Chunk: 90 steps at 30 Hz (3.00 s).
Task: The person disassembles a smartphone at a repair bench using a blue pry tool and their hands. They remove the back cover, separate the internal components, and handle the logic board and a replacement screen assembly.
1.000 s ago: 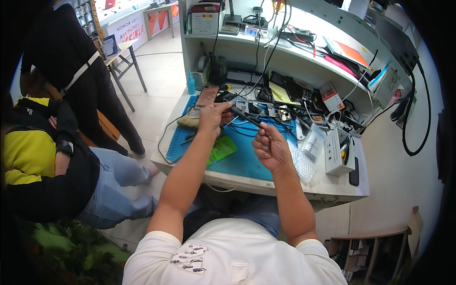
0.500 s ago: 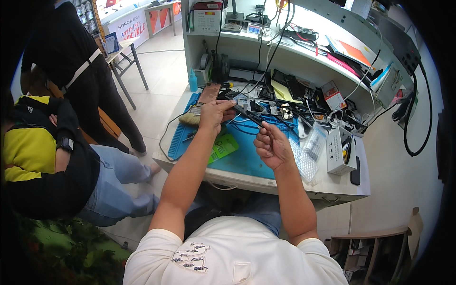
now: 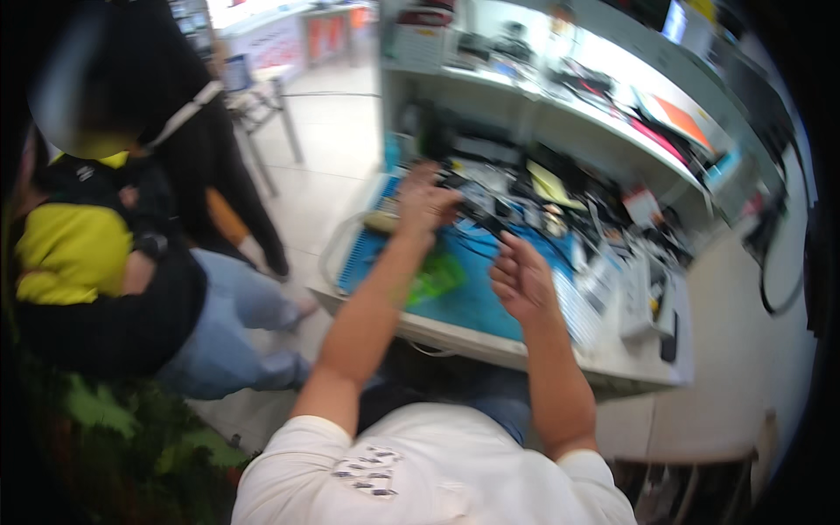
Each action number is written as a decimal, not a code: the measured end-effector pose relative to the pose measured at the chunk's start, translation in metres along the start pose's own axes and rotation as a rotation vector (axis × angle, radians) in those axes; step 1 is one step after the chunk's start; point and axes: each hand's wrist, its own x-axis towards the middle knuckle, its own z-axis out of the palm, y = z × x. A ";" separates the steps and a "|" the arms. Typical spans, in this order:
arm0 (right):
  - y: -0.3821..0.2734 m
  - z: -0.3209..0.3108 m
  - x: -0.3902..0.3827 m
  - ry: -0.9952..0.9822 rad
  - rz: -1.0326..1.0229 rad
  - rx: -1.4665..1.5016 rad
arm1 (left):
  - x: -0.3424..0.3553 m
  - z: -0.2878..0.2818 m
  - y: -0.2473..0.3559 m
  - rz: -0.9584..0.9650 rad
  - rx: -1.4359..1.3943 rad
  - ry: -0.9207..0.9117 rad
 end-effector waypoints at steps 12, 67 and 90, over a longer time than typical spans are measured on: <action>-0.006 0.051 0.013 -0.075 -0.090 -0.078 | 0.012 -0.012 0.051 -0.020 -0.083 0.087; 0.032 -0.025 -0.017 0.233 -1.054 -0.993 | -0.006 -0.048 -0.002 -0.080 0.020 -0.284; -0.045 -0.090 -0.088 0.048 -0.815 -1.426 | -0.053 0.005 0.001 -0.188 1.010 -0.567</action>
